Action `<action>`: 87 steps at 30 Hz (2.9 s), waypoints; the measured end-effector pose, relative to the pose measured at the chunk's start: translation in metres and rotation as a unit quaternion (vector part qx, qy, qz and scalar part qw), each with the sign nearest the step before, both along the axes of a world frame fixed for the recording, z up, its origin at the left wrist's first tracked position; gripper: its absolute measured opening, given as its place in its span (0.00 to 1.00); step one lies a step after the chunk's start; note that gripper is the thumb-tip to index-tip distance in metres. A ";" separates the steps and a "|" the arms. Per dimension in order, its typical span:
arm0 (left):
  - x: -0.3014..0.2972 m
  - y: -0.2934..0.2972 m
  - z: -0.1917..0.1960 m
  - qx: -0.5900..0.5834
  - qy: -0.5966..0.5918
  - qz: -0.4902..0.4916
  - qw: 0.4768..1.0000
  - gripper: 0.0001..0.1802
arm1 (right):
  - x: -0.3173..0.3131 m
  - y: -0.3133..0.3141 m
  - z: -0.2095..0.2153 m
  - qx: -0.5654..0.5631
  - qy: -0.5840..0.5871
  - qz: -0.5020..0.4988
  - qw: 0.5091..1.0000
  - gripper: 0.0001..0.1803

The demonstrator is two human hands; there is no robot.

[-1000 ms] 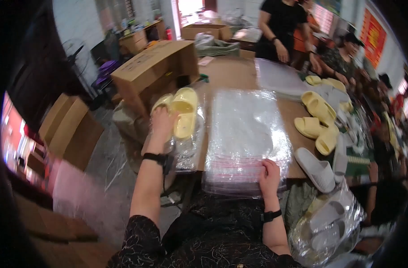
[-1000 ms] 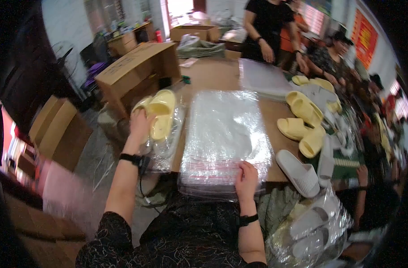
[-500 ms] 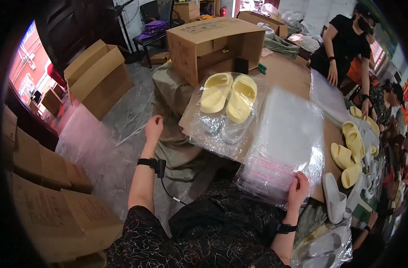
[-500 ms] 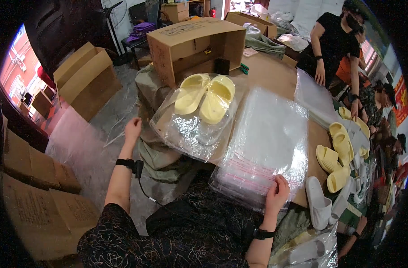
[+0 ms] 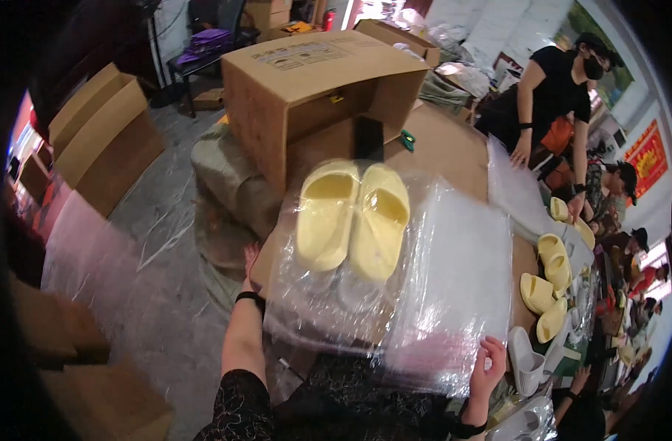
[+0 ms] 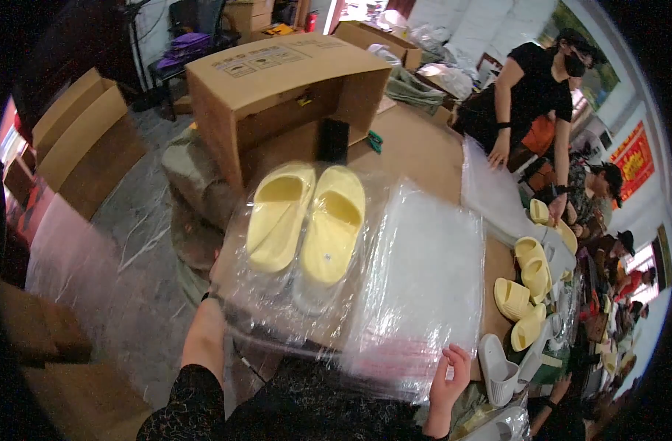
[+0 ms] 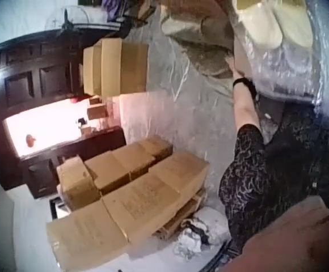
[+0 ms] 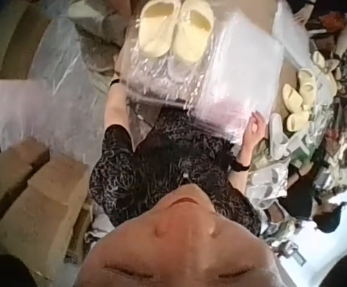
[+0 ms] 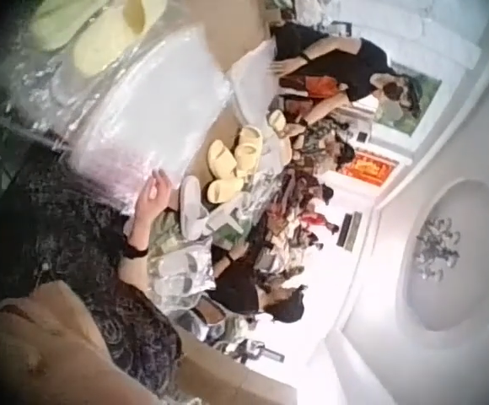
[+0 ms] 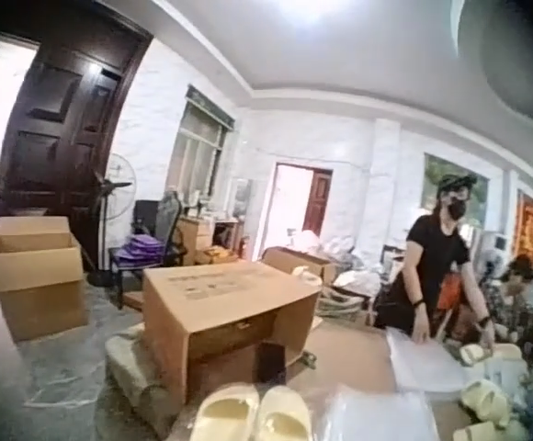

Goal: Packing pairs of slippers into plastic bags and placing them into boxes or larger bags.

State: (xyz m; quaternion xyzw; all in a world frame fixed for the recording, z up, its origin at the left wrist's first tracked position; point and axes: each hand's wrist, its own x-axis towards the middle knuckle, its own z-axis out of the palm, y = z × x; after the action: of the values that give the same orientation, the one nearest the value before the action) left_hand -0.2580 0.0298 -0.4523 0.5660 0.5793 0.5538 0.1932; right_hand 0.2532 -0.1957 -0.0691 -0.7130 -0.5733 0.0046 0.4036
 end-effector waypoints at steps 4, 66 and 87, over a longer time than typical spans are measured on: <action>0.034 0.054 0.041 -0.001 -0.053 -0.047 0.997 0.29 | -0.014 0.009 0.009 0.018 -0.046 0.006 0.999 0.07; 0.058 -0.300 0.376 -0.151 0.398 -0.064 0.903 0.18 | -0.223 0.179 -0.019 -0.174 0.007 0.061 0.983 0.67; 0.043 -0.303 0.394 -0.065 0.402 -0.091 0.909 0.17 | -0.315 0.054 0.004 -0.118 -0.017 0.479 0.870 0.61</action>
State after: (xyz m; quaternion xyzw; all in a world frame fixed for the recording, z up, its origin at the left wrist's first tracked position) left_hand -0.2147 -0.2736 -0.0582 0.7772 0.5888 0.2201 0.0296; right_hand -0.0622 -0.1420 -0.0656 -0.3930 -0.8465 0.2531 0.2550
